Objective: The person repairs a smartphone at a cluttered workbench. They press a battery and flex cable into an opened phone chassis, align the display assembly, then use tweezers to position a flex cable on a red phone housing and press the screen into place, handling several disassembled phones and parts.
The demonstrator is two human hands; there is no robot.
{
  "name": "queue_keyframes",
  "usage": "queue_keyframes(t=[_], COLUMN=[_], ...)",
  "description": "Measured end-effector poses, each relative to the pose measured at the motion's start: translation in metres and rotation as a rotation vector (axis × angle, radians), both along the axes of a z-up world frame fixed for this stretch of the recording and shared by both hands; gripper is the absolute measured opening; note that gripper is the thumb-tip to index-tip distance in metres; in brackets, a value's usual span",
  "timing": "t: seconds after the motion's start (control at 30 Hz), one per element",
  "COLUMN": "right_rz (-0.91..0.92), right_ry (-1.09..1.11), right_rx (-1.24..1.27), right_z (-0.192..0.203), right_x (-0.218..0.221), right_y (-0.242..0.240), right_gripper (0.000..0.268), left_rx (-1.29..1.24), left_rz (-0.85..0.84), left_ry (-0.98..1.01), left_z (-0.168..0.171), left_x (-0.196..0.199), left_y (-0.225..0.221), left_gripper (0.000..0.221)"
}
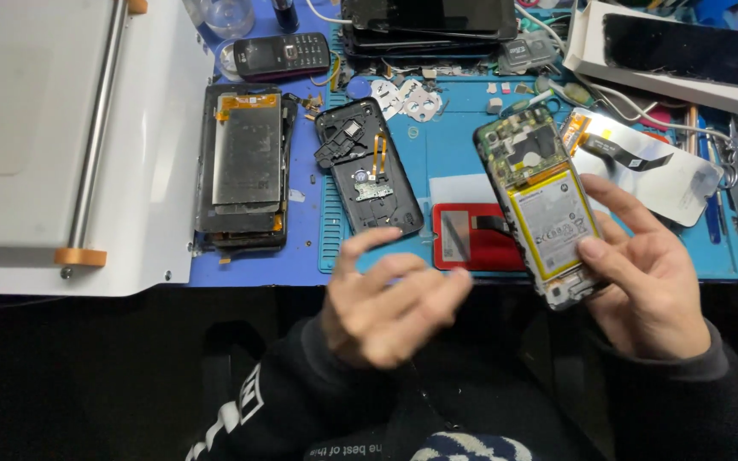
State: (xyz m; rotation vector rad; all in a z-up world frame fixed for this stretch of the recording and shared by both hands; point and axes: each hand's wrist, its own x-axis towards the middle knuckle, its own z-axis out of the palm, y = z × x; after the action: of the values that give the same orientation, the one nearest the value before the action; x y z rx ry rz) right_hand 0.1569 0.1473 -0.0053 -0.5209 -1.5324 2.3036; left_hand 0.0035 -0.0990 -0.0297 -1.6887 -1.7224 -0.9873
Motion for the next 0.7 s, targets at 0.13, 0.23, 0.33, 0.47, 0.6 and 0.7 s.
queue_keyframes(t=[0.13,0.23,0.33,0.47,0.6,0.7], right_rz=[0.093,0.140,0.196,0.291,0.361,0.463], right_ry=[-0.005,-0.040,-0.095,-0.160,-0.333,-0.336], right_rx=[0.064,0.025,-0.152,-0.063,0.224,0.308], right_z=[-0.003,0.001,0.011,0.015,0.018,0.030], right_x=[-0.018,-0.032,-0.043,-0.065,-0.101,-0.134], right_y=[-0.008,-0.011,-0.011,-0.005,0.000,-0.017], right_gripper=[0.073,0.072,0.066,0.063,0.067,0.067], left_rx=[-0.080,-0.154,-0.153,-0.193,-0.195,-0.157], left_rz=[0.245,0.333,0.330,0.374,0.360,0.337], left_ry=[-0.048,-0.070,-0.089,-0.082,-0.073,-0.084], left_z=[0.005,0.002,0.002,0.006,0.009,0.010], left_x=[-0.010,-0.013,-0.015,-0.018,-0.018,-0.020], left_y=[-0.019,-0.025,-0.025,-0.030,-0.040,-0.047], left_gripper=[0.023,0.029,0.028,0.024,0.021,0.019])
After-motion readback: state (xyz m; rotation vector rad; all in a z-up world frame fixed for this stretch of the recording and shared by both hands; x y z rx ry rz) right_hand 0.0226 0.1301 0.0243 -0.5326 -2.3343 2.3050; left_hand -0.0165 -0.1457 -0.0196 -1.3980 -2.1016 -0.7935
